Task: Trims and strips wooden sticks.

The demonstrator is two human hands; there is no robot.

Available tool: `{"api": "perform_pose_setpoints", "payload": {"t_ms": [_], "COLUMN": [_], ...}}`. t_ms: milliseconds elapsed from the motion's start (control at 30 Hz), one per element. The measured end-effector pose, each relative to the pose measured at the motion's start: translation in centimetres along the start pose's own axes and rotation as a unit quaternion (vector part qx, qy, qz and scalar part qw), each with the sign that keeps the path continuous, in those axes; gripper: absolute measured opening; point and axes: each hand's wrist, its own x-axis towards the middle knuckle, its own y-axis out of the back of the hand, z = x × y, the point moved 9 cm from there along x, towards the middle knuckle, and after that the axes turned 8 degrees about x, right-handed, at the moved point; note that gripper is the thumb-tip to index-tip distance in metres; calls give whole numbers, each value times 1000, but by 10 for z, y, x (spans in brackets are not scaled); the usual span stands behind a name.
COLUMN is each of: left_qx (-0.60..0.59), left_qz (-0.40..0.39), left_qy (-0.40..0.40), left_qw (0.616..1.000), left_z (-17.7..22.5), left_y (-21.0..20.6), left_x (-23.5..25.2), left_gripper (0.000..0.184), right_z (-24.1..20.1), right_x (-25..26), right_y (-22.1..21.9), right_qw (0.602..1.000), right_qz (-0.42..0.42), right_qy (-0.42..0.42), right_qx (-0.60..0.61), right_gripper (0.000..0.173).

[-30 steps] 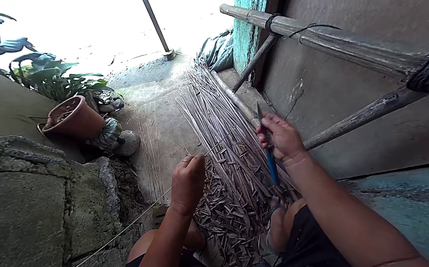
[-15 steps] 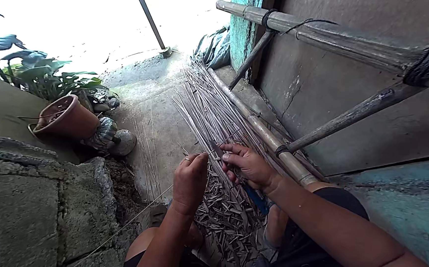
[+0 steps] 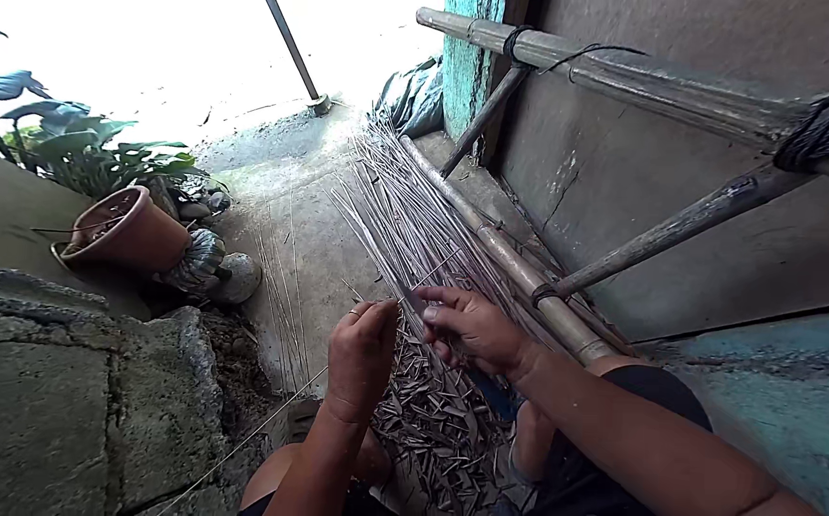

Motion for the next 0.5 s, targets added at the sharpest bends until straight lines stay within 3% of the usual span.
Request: {"api": "perform_pose_setpoints", "payload": {"t_ms": [67,267,367,500], "left_qx": [2,19,24,16], "left_qz": [5,27,32,28], "left_qy": [-5,-14,-18,-19], "left_qw": [1000,999,999,999], "left_z": [3,-1,1,6], "left_y": [-1,5,3,-1], "left_x": [0,-1,0,-1], "left_gripper": [18,18,18,17], "right_z": [6,-43,-37,2], "right_x": [2,6,-1,-3], "right_y": [-2,56,35,0], "right_qw": [1000,983,993,998], "right_qz": [1,123,74,11], "right_qy": [-5,67,61,-12], "right_qx": [15,117,71,54], "right_gripper": [38,35,38,37]}}
